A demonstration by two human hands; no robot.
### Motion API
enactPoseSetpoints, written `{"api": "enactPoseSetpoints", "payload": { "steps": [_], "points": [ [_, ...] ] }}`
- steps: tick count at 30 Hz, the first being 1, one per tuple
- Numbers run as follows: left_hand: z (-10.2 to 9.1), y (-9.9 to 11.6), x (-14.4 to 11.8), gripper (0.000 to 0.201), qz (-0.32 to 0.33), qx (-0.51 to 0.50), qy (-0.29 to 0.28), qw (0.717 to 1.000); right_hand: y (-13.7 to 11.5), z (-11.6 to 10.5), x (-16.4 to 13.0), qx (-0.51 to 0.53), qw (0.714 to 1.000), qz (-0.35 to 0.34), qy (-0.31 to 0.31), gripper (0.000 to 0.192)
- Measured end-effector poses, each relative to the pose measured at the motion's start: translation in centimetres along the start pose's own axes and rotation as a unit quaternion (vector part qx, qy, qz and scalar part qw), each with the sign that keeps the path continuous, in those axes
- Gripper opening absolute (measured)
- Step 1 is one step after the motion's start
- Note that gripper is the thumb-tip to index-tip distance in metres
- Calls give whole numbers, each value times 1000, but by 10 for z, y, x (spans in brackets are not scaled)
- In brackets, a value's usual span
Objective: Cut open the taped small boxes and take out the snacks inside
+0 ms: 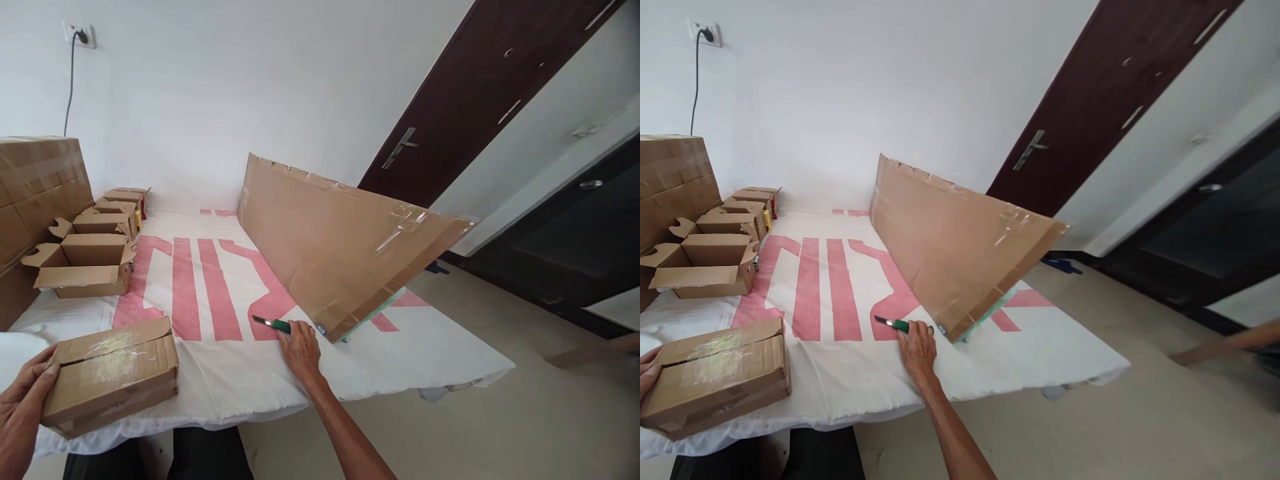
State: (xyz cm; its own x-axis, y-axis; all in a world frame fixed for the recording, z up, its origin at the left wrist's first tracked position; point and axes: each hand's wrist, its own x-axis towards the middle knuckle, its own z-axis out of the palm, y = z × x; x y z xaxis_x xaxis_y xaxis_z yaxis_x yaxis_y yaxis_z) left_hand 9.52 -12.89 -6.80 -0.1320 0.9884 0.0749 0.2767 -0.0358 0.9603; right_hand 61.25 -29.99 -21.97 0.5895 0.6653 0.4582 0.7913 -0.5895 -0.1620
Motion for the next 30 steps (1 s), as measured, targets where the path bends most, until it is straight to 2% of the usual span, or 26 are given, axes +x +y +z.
{"api": "enactPoseSetpoints", "payload": {
  "steps": [5, 14, 17, 19, 21, 24, 27, 30],
  "points": [
    [4, -6, -16, 50, 23, -26, -12, 999, 13, -2, 8, -31, 999, 12, -7, 25],
    [-6, 8, -21, 53, 74, -29, -119, 990, 33, -9, 11, -66, 992, -60, -95, 31],
    [-6, 9, -21, 54, 67, -40, -137, 987, 39, -11, 11, -28, 992, -65, -104, 39],
    [-6, 9, -23, 54, 63, -44, -140, 987, 34, -16, 11, 33, 993, -35, -105, 42],
    [-5, 8, -24, 54, 60, -46, -144, 987, 19, -26, 11, 128, 983, 34, -126, 42],
    [-4, 6, -26, 54, 57, -52, -150, 986, -25, -53, 12, 295, 926, 110, -210, 46],
    [-5, 4, -27, 51, 61, -54, -150, 985, -86, -93, 13, 431, 850, 58, -298, 51],
    [-5, 2, -28, 46, 76, -44, -147, 985, -145, -137, 14, 464, 807, -39, -363, 47]
  ]
}}
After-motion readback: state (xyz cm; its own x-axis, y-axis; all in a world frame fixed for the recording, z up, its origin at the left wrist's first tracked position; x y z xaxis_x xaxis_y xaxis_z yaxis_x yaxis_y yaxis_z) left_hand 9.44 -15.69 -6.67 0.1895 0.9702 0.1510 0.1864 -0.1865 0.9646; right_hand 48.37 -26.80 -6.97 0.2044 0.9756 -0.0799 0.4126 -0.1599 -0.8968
